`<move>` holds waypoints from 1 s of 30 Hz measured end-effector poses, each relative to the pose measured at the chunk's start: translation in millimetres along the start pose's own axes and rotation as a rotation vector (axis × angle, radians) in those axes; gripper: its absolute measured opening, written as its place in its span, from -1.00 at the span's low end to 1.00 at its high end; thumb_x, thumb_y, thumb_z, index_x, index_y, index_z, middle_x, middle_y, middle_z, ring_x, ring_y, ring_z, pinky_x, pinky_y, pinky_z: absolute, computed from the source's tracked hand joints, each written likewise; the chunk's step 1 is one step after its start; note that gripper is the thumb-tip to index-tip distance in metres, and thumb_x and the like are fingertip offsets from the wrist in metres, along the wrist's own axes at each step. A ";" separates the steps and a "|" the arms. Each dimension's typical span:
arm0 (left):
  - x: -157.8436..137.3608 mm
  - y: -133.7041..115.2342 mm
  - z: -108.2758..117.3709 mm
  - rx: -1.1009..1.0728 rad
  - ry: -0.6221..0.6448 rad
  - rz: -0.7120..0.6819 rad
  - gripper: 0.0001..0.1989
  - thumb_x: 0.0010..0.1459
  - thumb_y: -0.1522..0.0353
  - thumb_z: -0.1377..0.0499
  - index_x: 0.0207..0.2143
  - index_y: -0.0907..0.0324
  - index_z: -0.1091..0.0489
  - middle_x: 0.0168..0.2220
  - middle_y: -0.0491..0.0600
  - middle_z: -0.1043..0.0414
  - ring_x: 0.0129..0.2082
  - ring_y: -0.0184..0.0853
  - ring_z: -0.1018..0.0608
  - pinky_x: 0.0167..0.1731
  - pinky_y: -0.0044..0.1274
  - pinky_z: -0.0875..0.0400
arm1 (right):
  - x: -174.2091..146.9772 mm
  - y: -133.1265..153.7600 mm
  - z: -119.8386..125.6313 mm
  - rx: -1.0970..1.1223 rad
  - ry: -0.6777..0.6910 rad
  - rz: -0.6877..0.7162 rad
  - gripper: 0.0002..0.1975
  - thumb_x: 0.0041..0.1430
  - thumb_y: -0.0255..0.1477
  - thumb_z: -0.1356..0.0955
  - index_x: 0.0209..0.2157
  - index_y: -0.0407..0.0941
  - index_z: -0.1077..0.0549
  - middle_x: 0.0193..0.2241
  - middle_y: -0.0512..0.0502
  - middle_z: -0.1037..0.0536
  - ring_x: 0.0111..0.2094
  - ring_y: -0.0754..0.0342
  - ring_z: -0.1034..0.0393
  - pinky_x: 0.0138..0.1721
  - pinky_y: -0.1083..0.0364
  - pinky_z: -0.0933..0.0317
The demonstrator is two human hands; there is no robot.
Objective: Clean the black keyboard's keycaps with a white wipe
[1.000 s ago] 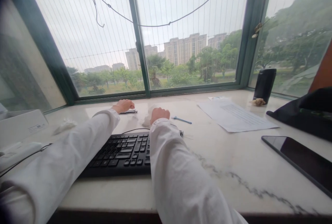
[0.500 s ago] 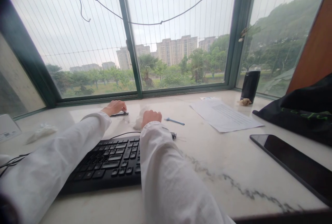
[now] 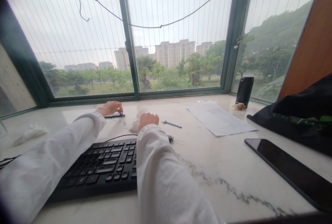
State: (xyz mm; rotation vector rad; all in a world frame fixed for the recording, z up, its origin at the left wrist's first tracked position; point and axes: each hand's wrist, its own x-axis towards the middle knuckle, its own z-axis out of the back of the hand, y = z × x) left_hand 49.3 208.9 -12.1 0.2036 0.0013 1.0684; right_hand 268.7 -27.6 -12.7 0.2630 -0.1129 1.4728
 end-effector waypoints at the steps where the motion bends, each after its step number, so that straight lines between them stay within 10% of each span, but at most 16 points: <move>1: 1.1 1.2 -1.6 -0.001 -0.004 0.000 -0.78 0.03 0.37 -0.15 -0.32 -0.02 -0.58 -0.18 -0.10 -0.58 -0.16 -0.29 -0.54 -0.24 -0.62 -0.31 | 0.2 -0.1 -0.4 0.000 0.001 -0.001 -0.70 0.10 -0.48 -0.28 -0.12 -0.12 -0.50 -0.14 -0.24 -0.55 -0.08 -0.02 -0.46 -0.07 0.06 -0.24; 30: 4.2 5.3 -6.0 -0.046 -0.019 -0.021 -0.80 0.05 0.24 -0.19 -0.28 0.01 -0.57 -0.15 -0.08 -0.57 -0.14 -0.27 -0.54 -0.15 -0.59 -0.32 | 1.4 -1.5 -3.3 0.001 0.020 0.006 -0.70 0.11 -0.47 -0.28 -0.11 -0.14 -0.48 -0.14 -0.26 -0.54 -0.07 -0.04 -0.45 -0.06 0.03 -0.23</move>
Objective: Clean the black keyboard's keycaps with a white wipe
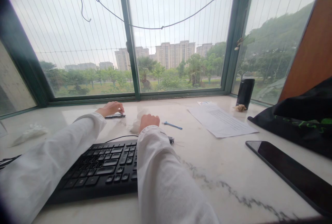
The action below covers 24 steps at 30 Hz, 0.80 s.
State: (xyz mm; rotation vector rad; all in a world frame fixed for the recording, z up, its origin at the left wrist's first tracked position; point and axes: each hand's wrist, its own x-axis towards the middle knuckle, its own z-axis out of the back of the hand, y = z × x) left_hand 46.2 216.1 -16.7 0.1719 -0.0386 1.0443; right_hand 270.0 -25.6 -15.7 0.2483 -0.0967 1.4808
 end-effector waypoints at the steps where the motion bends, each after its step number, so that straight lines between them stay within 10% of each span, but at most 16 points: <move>1: 0.5 0.8 0.9 -0.005 0.010 -0.004 -0.81 0.04 0.25 -0.19 -0.29 0.00 -0.57 -0.16 -0.09 -0.57 -0.14 -0.28 -0.54 -0.16 -0.60 -0.32 | 0.1 0.2 0.0 -0.001 0.000 0.000 -0.70 0.11 -0.47 -0.27 -0.11 -0.14 -0.48 -0.14 -0.26 -0.54 -0.07 -0.04 -0.44 -0.06 0.03 -0.23; 24: -11.5 -17.7 6.5 -0.074 -0.012 0.019 -0.83 0.09 0.25 -0.17 -0.31 0.08 -0.51 -0.19 -0.06 -0.54 -0.24 -0.32 -0.53 -0.22 -0.58 -0.32 | 0.7 -2.0 1.8 0.015 -0.042 -0.005 -0.74 0.13 -0.41 -0.29 -0.16 -0.17 -0.49 -0.19 -0.29 -0.55 -0.11 -0.06 -0.46 -0.10 0.04 -0.20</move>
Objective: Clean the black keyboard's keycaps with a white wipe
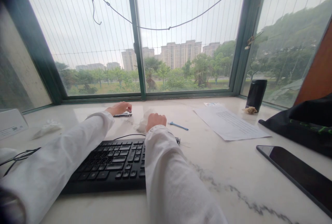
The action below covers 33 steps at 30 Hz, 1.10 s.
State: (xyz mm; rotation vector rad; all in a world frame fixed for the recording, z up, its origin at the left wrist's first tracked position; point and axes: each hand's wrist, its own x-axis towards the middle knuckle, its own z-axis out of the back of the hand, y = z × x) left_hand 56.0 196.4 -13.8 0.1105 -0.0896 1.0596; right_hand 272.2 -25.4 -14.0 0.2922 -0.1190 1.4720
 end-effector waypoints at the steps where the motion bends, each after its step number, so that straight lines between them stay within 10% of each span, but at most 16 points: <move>1: -1.8 -3.0 2.8 -0.003 -0.027 0.017 -0.83 0.10 0.25 -0.16 -0.28 0.08 -0.50 -0.19 -0.05 -0.54 -0.22 -0.30 -0.53 -0.22 -0.57 -0.32 | 0.6 -0.4 -0.5 0.007 -0.025 0.004 -0.73 0.15 -0.39 -0.29 -0.15 -0.18 -0.47 -0.19 -0.30 -0.55 -0.12 -0.06 -0.45 -0.10 0.04 -0.19; 11: -58.2 -44.7 49.7 -0.045 -0.232 0.116 -0.81 0.21 0.28 -0.10 -0.19 0.15 -0.41 -0.27 0.03 -0.54 -0.24 -0.24 -0.55 -0.25 -0.50 -0.34 | 8.3 1.1 -24.9 0.001 0.017 0.198 -0.48 0.17 -0.14 -0.27 0.13 -0.02 -0.29 -0.02 -0.29 -0.43 -0.07 -0.12 -0.40 -0.08 -0.03 -0.13; 19: -136.5 -94.5 73.4 -0.152 -0.317 0.075 -0.83 0.21 0.26 -0.11 -0.22 0.14 -0.40 -0.28 -0.01 -0.54 -0.30 -0.30 -0.54 -0.32 -0.54 -0.35 | 12.6 -0.6 -24.5 0.041 -0.068 0.297 -0.77 0.17 -0.39 -0.29 -0.25 -0.12 -0.57 -0.18 -0.22 -0.58 -0.07 -0.08 -0.38 -0.01 -0.01 -0.09; 24: -163.6 -111.2 50.0 -0.404 -0.553 -0.027 -0.90 0.17 0.31 -0.19 -0.29 0.13 -0.44 -0.28 -0.06 -0.55 -0.30 -0.34 -0.54 -0.31 -0.55 -0.36 | 9.9 3.1 -12.9 0.481 -0.277 0.197 -0.77 0.17 -0.31 -0.28 -0.31 -0.10 -0.54 -0.26 -0.13 -0.60 -0.25 0.03 -0.46 -0.13 0.08 -0.23; 33: -179.8 -118.0 38.7 -0.395 -0.643 -0.227 -0.90 0.19 0.33 -0.18 -0.29 0.09 -0.50 -0.28 -0.09 -0.51 -0.32 -0.37 -0.54 -0.32 -0.57 -0.33 | 8.2 29.9 -17.1 1.487 0.051 0.146 -0.67 -0.08 -0.22 -0.46 -0.38 -0.13 -0.38 -0.44 -0.10 -0.60 -0.34 0.01 -0.53 -0.23 -0.01 -0.44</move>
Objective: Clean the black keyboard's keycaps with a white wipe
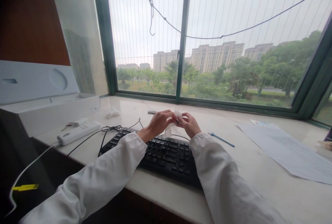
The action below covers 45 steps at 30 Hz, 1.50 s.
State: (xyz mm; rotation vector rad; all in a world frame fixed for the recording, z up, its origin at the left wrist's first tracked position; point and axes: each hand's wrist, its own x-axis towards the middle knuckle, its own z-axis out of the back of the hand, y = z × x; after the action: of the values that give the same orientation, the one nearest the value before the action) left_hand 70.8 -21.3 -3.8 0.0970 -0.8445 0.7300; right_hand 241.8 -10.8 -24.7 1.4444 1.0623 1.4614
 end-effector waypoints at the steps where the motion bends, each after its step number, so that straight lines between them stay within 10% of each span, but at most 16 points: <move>1: -1.2 -1.4 0.9 0.007 -0.004 0.006 -0.89 0.20 0.32 -0.17 -0.29 0.08 -0.50 -0.27 -0.09 -0.51 -0.32 -0.36 -0.54 -0.33 -0.57 -0.33 | -0.8 -0.5 -2.6 0.080 0.024 -0.017 -0.66 -0.10 -0.23 -0.48 -0.36 -0.15 -0.40 -0.43 -0.11 -0.60 -0.33 0.01 -0.53 -0.22 0.00 -0.45; 12: -6.3 -9.1 -1.7 0.080 -0.089 0.111 -0.90 0.20 0.29 -0.18 -0.26 0.05 -0.48 -0.20 -0.11 -0.50 -0.29 -0.33 -0.55 -0.37 -0.57 -0.31 | 0.8 -7.1 -5.4 0.220 -0.098 -0.013 -0.55 -0.31 -0.24 -0.57 -0.36 -0.20 -0.52 -0.45 -0.13 -0.62 -0.37 0.02 -0.55 -0.22 0.07 -0.46; 22: -10.1 -15.3 -8.9 0.075 -0.103 0.198 -0.88 0.18 0.29 -0.19 -0.28 0.07 -0.51 -0.21 -0.06 -0.54 -0.29 -0.29 -0.55 -0.34 -0.52 -0.33 | -9.0 3.2 -5.6 -0.357 -0.296 0.154 -0.63 -0.10 -0.17 -0.46 -0.31 -0.15 -0.55 -0.52 -0.12 -0.63 -0.43 -0.04 -0.55 -0.34 0.07 -0.44; 28: -9.5 -12.8 -6.7 0.018 -0.189 0.227 -0.91 0.14 0.30 -0.23 -0.31 0.08 -0.52 -0.24 -0.10 -0.55 -0.28 -0.30 -0.56 -0.30 -0.52 -0.35 | 3.8 -2.8 0.5 0.097 -0.380 -0.002 -0.67 -0.18 -0.29 -0.53 -0.37 -0.15 -0.49 -0.52 -0.07 -0.60 -0.45 0.05 -0.52 -0.31 0.08 -0.47; 36: -3.6 -0.4 -10.9 -0.405 -0.162 0.456 -0.74 0.07 0.18 -0.26 -0.32 0.19 -0.57 -0.34 0.01 -0.59 -0.34 -0.33 -0.57 -0.26 -0.53 -0.40 | -8.0 6.6 -6.1 0.324 0.011 -0.102 -0.76 -0.12 -0.32 -0.48 -0.39 -0.14 -0.51 -0.34 -0.10 -0.62 -0.24 0.01 -0.51 -0.16 0.07 -0.39; 45: -4.3 5.4 -9.5 -0.560 0.008 0.527 -0.59 0.01 0.07 -0.25 -0.25 0.20 -0.59 -0.46 -0.01 -0.55 -0.60 -0.48 -0.39 -0.58 -0.62 -0.25 | -1.4 -9.6 -2.7 0.218 0.054 -0.054 -0.45 -0.37 -0.18 -0.59 -0.29 -0.15 -0.52 -0.39 -0.10 -0.61 -0.31 0.01 -0.50 -0.16 0.03 -0.36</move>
State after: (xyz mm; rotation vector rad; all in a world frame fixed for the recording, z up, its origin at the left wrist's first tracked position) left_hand 71.7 -16.2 -14.3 -0.6505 -1.0521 0.9525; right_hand 239.0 -9.1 -34.2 1.5206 1.3169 1.3869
